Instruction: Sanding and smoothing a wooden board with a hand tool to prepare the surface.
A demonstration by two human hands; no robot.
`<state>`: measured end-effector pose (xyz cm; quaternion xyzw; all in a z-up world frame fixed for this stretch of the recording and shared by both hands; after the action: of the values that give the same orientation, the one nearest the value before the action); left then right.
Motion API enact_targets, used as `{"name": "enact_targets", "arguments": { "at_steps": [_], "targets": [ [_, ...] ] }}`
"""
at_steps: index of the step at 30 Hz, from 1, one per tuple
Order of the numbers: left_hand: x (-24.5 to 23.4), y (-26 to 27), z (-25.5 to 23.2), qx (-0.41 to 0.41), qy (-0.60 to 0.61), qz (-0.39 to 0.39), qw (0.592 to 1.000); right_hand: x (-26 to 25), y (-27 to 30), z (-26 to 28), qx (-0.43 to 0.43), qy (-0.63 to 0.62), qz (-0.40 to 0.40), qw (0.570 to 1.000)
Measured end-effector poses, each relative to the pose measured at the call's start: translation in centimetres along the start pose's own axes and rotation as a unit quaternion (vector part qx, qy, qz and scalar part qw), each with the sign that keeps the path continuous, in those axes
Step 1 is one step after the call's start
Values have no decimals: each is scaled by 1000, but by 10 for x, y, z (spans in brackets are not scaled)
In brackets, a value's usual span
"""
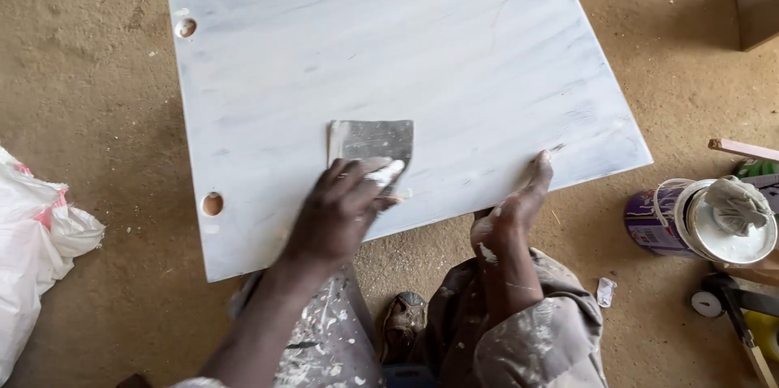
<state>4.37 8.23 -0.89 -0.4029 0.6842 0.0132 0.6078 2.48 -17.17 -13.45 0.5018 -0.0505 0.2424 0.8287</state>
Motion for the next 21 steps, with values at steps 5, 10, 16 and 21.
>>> {"name": "enact_targets", "arguments": {
  "at_steps": [5,10,16,21],
  "targets": [
    [-3,-12,-20,1,-39,118,992,60,142,-27,80,33,57,995],
    [-14,10,-46,-9,-26,163,986,71,161,-44,128,163,53,977],
    [-16,-35,-55,9,-13,124,992,58,154,-51,123,146,16,981],
    [-31,-14,-51,35,-27,179,983,48,130,-69,109,167,18,980]
  ]
}}
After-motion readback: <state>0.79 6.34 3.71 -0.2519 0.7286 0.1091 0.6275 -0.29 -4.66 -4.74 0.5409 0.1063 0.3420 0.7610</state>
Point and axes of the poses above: each hand's wrist, its own y-axis away from the middle knuckle, its own x-axis out of the palm, z = x × y, the point moved 3 cm from there along -y, towards the middle knuckle, and after that the axes turned 15 degrees about x, right-handed, at the moved point
